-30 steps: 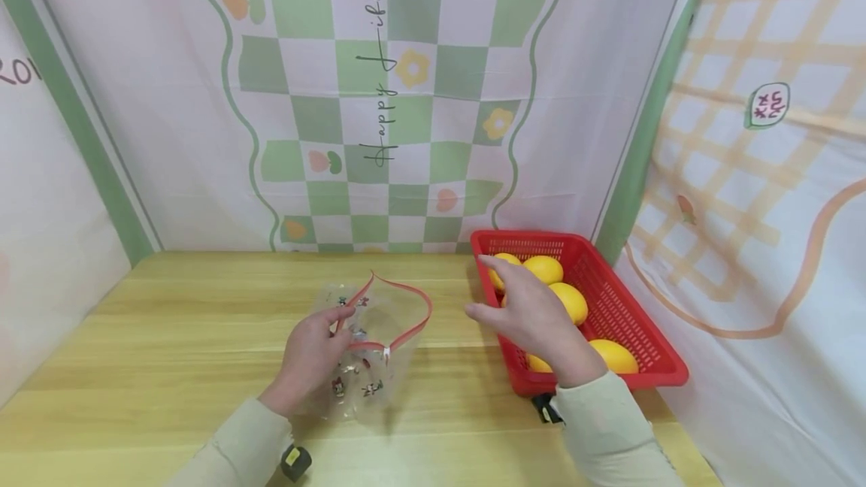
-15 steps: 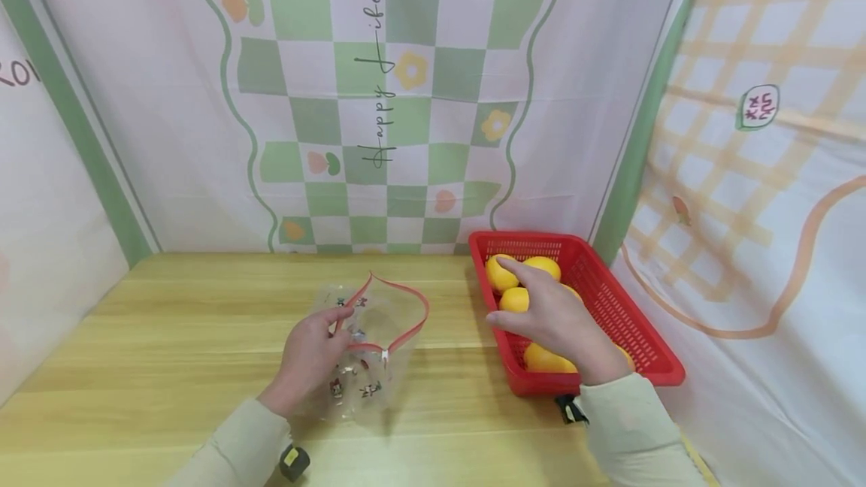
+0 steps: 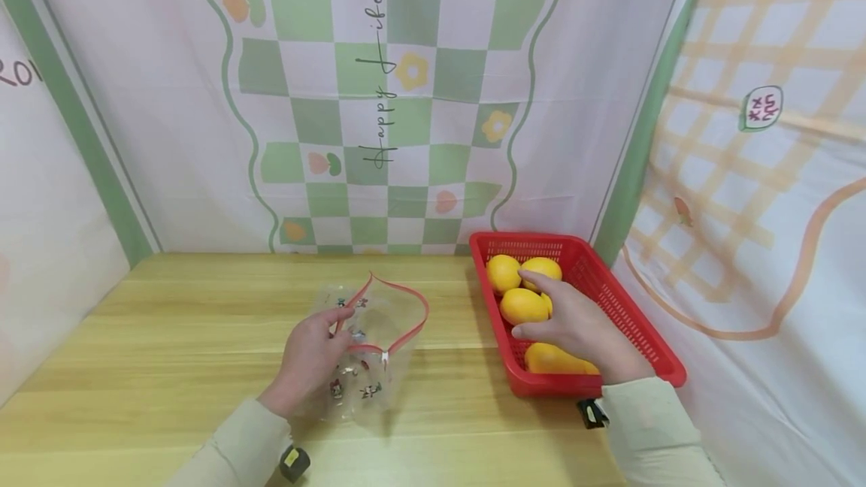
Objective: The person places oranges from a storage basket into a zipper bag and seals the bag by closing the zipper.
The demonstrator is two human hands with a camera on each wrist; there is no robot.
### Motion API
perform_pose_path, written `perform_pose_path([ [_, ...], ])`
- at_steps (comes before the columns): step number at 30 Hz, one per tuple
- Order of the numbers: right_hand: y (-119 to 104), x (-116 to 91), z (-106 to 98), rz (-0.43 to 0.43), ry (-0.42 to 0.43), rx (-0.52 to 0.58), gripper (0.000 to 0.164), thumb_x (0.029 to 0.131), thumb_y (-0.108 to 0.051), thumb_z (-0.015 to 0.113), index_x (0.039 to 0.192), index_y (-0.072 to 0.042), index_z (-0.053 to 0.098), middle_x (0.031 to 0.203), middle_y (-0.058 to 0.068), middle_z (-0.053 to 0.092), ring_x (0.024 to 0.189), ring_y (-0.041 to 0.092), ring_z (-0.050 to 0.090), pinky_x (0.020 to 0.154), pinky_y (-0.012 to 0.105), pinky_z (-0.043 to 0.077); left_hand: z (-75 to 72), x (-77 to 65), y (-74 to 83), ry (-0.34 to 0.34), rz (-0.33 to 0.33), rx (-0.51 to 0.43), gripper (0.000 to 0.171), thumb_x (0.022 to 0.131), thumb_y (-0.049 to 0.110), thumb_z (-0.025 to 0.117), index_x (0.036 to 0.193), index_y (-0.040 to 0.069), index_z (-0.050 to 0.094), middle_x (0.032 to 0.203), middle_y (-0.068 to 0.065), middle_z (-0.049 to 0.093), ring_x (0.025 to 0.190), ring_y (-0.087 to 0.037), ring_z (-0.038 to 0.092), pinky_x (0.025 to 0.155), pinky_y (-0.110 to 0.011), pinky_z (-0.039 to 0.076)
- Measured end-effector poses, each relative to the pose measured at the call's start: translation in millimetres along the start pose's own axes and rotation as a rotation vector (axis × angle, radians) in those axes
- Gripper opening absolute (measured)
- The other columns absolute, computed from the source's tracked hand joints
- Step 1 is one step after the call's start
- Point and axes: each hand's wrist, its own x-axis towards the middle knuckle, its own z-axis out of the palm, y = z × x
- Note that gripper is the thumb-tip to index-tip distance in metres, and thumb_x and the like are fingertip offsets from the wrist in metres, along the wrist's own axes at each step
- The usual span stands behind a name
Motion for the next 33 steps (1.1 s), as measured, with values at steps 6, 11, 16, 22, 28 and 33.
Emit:
perform_pose_path([
  [6,10,-1,1,0.032,-0.048,0.001,0.103,0.077,-0.052,0.087,0.16,-0.015,0.04,0.149,0.028,0.051,0.128,0.046,0.052,0.091,0.062,0.057,-0.9,-0.7,1.4,-0.004,-0.002,-0.002,0.041,0.094,0.011,0.068,0.135,0.009,0.071,0.092,-0.008,0.072,0.039,-0.007,0.038,0.037,-0.02,0.031],
  [11,18,-3,3,0.065,-0.107,0.005,0.106,0.075,-0.056,0.087,0.161,-0.017,0.038,0.151,0.029,0.049,0.13,0.048,0.049,0.094,0.064,0.055,-1.5,-1.1,1.3,-0.017,-0.009,-0.007,0.042,0.095,0.012,0.067,0.136,0.01,0.07,0.072,-0.001,0.06,0.039,-0.007,0.037,0.037,-0.02,0.031],
  [16,25,-5,5,0.096,-0.154,0.002,0.109,0.073,-0.059,0.086,0.162,-0.018,0.038,0.153,0.03,0.046,0.132,0.051,0.046,0.095,0.066,0.053,-1.4,-1.1,1.2,-0.016,-0.004,-0.006,0.042,0.094,0.011,0.067,0.136,0.011,0.07,0.076,-0.001,0.063,0.039,-0.007,0.037,0.037,-0.02,0.03],
  [22,29,-7,6,0.138,-0.187,0.0,0.111,0.071,-0.06,0.086,0.162,-0.017,0.038,0.153,0.031,0.045,0.132,0.052,0.046,0.095,0.066,0.053,-1.0,-1.6,1.7,-0.01,0.001,-0.004,0.042,0.093,0.01,0.066,0.135,0.01,0.07,0.08,-0.002,0.066,0.039,-0.007,0.037,0.037,-0.021,0.031],
  [28,33,-8,8,0.149,-0.213,-0.01,0.108,0.073,-0.055,0.088,0.162,-0.017,0.038,0.15,0.031,0.049,0.126,0.047,0.051,0.093,0.061,0.056,-0.5,-1.5,1.8,-0.011,-0.006,-0.002,0.041,0.095,0.011,0.067,0.136,0.01,0.07,0.084,-0.004,0.068,0.039,-0.007,0.038,0.037,-0.022,0.031],
  [33,39,-7,12,0.126,-0.212,-0.051,0.102,0.076,-0.05,0.088,0.16,-0.016,0.042,0.147,0.029,0.053,0.119,0.042,0.057,0.092,0.061,0.056,0.3,-1.3,1.6,-0.001,-0.005,0.003,0.04,0.095,0.011,0.067,0.135,0.01,0.071,0.107,-0.012,0.075,0.039,-0.007,0.038,0.037,-0.022,0.032],
])
